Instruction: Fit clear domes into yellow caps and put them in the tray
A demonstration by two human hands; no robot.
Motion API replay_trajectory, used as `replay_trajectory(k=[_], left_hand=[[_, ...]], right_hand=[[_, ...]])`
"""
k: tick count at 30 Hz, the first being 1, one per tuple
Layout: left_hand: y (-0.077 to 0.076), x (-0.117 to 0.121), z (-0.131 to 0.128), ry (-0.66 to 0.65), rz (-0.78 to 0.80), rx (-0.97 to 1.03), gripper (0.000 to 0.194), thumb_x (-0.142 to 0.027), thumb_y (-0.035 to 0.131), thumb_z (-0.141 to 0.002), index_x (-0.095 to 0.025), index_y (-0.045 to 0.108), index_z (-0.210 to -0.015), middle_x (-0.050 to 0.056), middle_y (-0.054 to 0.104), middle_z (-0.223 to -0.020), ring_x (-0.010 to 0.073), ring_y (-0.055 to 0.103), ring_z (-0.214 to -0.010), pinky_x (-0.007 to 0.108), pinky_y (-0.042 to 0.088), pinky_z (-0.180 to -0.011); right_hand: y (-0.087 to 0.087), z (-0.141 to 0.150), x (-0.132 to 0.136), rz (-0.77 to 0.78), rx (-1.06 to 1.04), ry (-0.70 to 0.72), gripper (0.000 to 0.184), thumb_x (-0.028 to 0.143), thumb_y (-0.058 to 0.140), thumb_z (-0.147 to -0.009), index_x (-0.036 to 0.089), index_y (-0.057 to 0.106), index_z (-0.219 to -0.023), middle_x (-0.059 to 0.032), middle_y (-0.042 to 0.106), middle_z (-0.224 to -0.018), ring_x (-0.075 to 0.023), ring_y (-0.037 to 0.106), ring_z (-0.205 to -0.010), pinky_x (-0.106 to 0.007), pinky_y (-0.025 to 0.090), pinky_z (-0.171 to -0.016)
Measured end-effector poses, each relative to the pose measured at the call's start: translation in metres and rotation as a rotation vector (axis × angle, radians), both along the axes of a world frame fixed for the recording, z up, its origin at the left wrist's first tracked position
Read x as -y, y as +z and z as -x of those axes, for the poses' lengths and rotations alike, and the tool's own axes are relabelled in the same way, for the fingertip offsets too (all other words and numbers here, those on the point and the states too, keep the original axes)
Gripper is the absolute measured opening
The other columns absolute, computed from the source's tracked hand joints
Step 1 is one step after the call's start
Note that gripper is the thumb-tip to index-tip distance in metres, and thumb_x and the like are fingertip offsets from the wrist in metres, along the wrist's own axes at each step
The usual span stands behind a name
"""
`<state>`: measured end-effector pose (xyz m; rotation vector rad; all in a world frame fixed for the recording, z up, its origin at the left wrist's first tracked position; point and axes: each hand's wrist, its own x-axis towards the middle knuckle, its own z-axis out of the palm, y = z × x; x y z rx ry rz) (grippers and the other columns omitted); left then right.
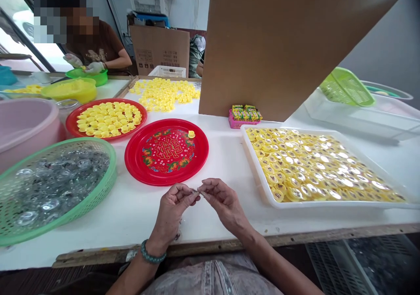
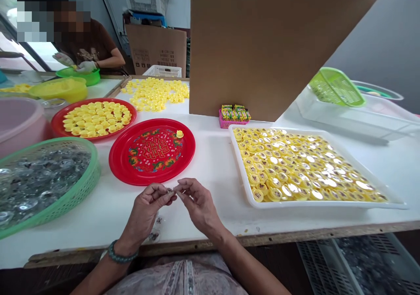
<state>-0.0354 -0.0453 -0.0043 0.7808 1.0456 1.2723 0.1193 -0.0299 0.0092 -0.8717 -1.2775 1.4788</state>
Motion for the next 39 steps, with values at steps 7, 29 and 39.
replay_trajectory(k=[7,29,39], left_hand=[[0.006,0.004,-0.003,-0.015,0.028,0.134,0.018,-0.017,0.074,-0.068,-0.017,0.059,-0.079,0.000,0.065,-0.076,0.0135,0.060,-0.072,0.025,0.046,-0.069],[0.019,0.001,-0.013,0.022,-0.033,-0.193,0.011,-0.026,0.072,-0.070,-0.018,0.069,-0.078,0.001,0.068,-0.076,0.0156,0.060,-0.074,0.025,0.047,-0.072],[0.025,-0.011,0.001,-0.222,0.071,-0.292,0.013,-0.026,0.071,-0.068,-0.015,0.070,-0.075,0.002,0.063,-0.066,0.0129,0.051,-0.059,0.023,0.038,-0.055]], right_hand=[[0.007,-0.002,0.004,-0.048,0.035,0.016,0.024,0.028,0.059,-0.085,0.021,0.056,-0.107,-0.0040,0.063,-0.091,-0.0138,0.058,-0.081,-0.028,0.046,-0.074],[-0.015,0.007,0.001,0.201,-0.206,-0.047,0.014,0.029,0.068,-0.076,0.017,0.062,-0.073,0.0008,0.057,-0.066,-0.0109,0.049,-0.065,-0.024,0.039,-0.064],[-0.004,-0.015,0.000,-0.574,0.552,0.015,0.041,0.020,0.056,-0.085,0.028,0.052,-0.125,-0.0071,0.059,-0.106,-0.0176,0.056,-0.091,-0.032,0.048,-0.080]])
